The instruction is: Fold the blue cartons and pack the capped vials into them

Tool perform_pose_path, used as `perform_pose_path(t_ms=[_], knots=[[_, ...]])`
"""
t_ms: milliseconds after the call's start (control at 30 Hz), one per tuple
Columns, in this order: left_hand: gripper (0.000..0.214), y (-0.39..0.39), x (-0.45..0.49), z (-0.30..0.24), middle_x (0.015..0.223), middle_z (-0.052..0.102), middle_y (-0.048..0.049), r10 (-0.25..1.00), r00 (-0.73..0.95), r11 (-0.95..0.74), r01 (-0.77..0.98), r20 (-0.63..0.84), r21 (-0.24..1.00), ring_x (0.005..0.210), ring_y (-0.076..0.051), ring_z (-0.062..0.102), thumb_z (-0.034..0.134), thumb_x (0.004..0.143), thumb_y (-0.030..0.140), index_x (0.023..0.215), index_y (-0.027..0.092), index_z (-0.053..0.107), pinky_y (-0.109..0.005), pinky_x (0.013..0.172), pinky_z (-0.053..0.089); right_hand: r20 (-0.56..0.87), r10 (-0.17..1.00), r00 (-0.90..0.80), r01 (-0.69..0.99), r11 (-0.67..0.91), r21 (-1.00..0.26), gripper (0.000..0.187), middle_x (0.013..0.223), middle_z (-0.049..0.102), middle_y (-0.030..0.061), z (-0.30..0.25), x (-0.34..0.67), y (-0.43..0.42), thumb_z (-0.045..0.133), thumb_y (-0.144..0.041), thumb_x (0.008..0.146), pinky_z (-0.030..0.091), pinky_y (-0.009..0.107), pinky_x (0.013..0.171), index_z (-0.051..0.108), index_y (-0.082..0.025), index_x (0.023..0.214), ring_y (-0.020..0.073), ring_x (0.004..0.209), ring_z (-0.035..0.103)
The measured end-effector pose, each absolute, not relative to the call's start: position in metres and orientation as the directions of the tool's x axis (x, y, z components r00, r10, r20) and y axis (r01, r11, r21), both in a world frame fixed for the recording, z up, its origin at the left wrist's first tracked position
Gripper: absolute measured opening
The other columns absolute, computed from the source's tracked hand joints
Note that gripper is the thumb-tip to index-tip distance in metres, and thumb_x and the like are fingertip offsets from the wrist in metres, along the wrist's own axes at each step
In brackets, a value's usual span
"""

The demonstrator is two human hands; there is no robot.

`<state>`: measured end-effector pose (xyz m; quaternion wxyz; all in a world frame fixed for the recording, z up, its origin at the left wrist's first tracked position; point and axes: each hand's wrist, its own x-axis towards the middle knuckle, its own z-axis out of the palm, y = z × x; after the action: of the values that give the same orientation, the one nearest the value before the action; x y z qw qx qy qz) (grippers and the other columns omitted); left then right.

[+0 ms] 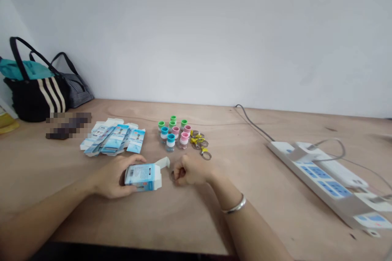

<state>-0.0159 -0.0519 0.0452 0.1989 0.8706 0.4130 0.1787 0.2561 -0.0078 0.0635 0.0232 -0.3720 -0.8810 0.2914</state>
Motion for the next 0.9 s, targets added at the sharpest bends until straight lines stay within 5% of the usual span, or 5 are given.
perform_pose_path(t_ms=[133,333,567,733,900], knots=[[0.046,-0.052,-0.015,0.048,0.092,0.066,-0.0007,0.785,0.605,-0.579,0.644,0.132,0.500,0.080,-0.020,0.062,0.065,0.066,0.032,0.110,0.023,0.053,-0.029,0.070,0.045,-0.037,0.824,-0.565,0.785,0.523,-0.333,0.011,0.055,0.057,-0.0025,0.072,0.272,0.002,0.055,-0.010,0.063,0.031,0.020,0.049,0.062,-0.017,0.061,0.0095,0.051,0.049],[0.048,-0.052,-0.012,0.044,0.098,0.066,-0.0002,0.755,0.607,-0.638,0.593,0.247,0.492,0.086,-0.020,0.063,0.066,0.064,0.025,0.111,0.024,0.054,-0.030,0.076,0.047,0.285,0.946,-0.153,0.986,0.165,-0.018,0.019,0.062,0.062,0.0034,0.062,0.285,0.024,0.050,-0.030,0.078,0.023,0.025,0.049,0.059,-0.020,0.066,0.0153,0.054,0.051],[0.057,-0.038,-0.004,0.010,0.120,0.055,-0.0052,0.675,0.550,-0.736,0.542,0.491,0.405,0.107,-0.021,0.055,0.065,0.072,0.019,0.125,0.029,0.049,-0.035,0.094,0.046,0.567,0.823,-0.032,0.875,0.297,-0.382,0.022,0.055,0.053,-0.0004,0.060,0.283,0.023,0.054,-0.039,0.081,0.030,0.024,0.049,0.060,-0.018,0.074,0.0128,0.050,0.046],[0.057,-0.037,0.004,0.000,0.123,0.049,-0.0082,0.652,0.525,-0.749,0.562,0.548,0.352,0.111,-0.026,0.051,0.070,0.073,0.035,0.126,0.031,0.051,-0.043,0.095,0.045,0.581,0.617,-0.530,0.477,0.784,-0.397,0.029,0.081,0.058,0.0046,0.066,0.248,-0.011,0.066,-0.045,0.074,0.042,0.027,0.067,0.053,-0.019,0.072,0.0160,0.075,0.054],[0.045,-0.042,0.004,0.008,0.113,0.055,-0.0072,0.747,0.450,-0.665,0.491,0.490,0.563,0.100,-0.019,0.056,0.054,0.086,0.040,0.128,0.027,0.048,-0.034,0.087,0.050,0.320,0.617,-0.719,0.506,0.780,-0.368,0.034,0.079,0.053,0.0020,0.052,0.225,-0.024,0.071,-0.038,0.069,0.040,0.024,0.062,0.042,-0.020,0.069,0.0140,0.070,0.050]])
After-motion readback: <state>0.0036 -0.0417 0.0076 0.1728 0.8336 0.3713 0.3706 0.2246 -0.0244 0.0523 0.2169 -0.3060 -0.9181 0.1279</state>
